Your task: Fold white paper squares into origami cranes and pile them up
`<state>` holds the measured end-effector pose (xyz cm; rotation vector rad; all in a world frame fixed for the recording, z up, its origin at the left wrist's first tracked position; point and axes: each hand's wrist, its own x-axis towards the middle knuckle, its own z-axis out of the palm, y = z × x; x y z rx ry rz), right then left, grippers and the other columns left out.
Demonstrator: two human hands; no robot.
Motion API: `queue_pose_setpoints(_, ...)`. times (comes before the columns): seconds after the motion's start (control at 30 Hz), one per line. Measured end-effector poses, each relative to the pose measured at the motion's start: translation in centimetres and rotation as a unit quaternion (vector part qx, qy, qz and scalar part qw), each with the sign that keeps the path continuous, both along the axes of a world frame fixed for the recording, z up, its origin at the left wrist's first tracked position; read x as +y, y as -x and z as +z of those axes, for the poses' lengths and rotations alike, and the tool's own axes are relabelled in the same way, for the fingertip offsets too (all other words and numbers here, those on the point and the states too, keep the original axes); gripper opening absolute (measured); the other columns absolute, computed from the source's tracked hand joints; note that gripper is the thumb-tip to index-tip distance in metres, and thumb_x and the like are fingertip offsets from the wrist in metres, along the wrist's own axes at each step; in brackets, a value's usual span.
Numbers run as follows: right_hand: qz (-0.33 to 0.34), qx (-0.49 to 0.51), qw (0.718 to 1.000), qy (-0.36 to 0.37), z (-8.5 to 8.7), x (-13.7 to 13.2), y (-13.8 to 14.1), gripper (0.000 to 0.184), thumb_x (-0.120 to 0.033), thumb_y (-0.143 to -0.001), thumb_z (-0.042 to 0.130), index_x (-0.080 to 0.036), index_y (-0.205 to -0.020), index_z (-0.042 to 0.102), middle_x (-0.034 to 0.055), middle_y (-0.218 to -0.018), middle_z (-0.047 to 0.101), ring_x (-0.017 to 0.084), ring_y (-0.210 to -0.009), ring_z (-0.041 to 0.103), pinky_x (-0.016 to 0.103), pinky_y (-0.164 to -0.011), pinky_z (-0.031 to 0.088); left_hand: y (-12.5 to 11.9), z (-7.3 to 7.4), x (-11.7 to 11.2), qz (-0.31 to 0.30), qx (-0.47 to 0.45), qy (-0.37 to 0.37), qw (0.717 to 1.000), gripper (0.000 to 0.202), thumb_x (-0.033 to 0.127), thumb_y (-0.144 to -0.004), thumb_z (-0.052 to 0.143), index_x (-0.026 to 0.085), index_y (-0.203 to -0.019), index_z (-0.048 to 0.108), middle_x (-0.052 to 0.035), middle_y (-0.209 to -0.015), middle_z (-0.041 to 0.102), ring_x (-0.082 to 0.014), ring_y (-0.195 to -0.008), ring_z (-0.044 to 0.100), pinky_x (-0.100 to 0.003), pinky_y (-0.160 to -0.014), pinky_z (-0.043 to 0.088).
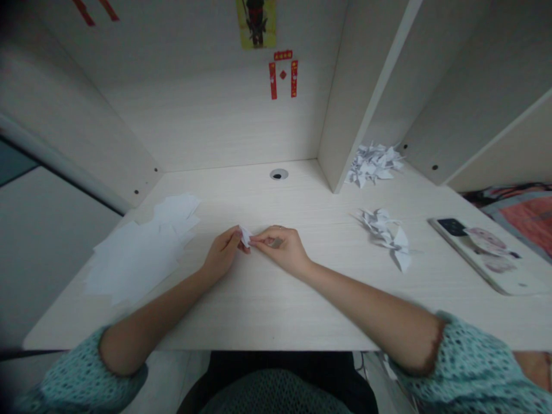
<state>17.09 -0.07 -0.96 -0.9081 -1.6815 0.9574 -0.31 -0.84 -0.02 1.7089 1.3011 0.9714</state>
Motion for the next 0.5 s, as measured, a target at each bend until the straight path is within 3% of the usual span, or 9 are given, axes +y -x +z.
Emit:
queue_pose_setpoints(0.2,-0.038,0.009,0.999,0.033,-0.64,0.34,0.12,0.015,-0.034,-0.074,0.070,-0.021,-0.079,0.074,0.0046,-0.075,0.073,0.017,-0.067,0.062,0.032,-0.066,0.048,-0.04,-0.24,-0.18,0.010,-0.005,-0.018,1.000,0.040,0.045,-0.093,0.032,0.019,-0.075,0.056,-0.0005,-0.067,0.062,-0.0133,-0.066,0.060,-0.024,-0.067,0.046)
queue_pose_setpoints(0.37,-0.069,-0.002,0.997,0.027,-0.67,0.45,0.06,0.014,-0.033,-0.074,0.070,-0.020,-0.077,0.074,0.0041,-0.072,0.072,0.015,-0.061,0.058,0.030,-0.062,0.045,-0.10,0.04,-0.20,0.032,-0.031,-0.007,0.999,0.030,0.046,-0.087,0.048,0.020,-0.091,0.062,-0.0013,-0.080,0.068,-0.0148,-0.077,0.063,-0.024,-0.068,0.046)
queue_pose_setpoints(0.5,-0.059,-0.023,0.998,-0.008,-0.41,0.21,0.06,0.012,-0.031,-0.075,0.069,-0.022,-0.079,0.075,0.0042,-0.075,0.073,0.016,-0.064,0.059,0.030,-0.064,0.046,-0.27,0.57,-0.03,0.064,-0.052,0.032,0.996,0.032,0.048,-0.080,0.058,0.019,-0.082,0.070,-0.0026,-0.080,0.071,-0.0168,-0.077,0.064,-0.025,-0.066,0.047)
